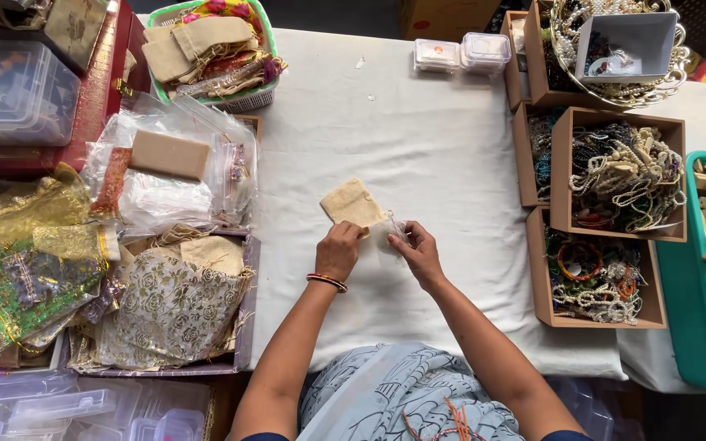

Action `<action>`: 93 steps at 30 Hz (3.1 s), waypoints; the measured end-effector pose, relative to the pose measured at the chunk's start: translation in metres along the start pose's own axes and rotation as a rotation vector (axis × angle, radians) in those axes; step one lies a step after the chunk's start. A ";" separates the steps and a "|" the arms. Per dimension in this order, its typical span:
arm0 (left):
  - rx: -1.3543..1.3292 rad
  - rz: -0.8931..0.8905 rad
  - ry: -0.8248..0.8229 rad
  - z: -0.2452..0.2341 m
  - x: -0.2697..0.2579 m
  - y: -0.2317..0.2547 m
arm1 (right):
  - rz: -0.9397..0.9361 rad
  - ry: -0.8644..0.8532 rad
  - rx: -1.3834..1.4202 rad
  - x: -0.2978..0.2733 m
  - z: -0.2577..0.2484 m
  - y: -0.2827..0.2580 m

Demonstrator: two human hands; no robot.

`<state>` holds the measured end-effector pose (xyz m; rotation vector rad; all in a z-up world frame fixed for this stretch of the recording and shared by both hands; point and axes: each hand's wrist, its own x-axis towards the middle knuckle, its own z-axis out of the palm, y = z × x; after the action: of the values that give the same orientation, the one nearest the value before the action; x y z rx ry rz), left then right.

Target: The person lays a beaded necklace on a white tablecloth, folds it, and places it into a small plastic bag. They then wrap the bag in a small cloth pouch, fold the pouch, and place it into a clear plastic container. The process is repeated with a second necklace.

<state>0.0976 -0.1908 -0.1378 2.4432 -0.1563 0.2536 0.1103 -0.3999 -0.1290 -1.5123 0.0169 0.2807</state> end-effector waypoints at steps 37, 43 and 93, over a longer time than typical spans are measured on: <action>-0.191 0.064 0.066 0.024 -0.021 0.041 | 0.194 0.563 -0.098 0.022 0.012 0.054; -0.115 -0.060 0.109 0.016 -0.016 0.041 | 0.214 0.412 0.122 -0.003 0.021 0.044; -0.206 -0.287 -0.284 -0.013 -0.036 -0.009 | 0.324 -0.187 -0.733 0.002 -0.025 -0.023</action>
<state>0.0620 -0.1737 -0.1414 2.2492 0.0446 -0.2273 0.1207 -0.4251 -0.1079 -2.2053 0.0106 0.7458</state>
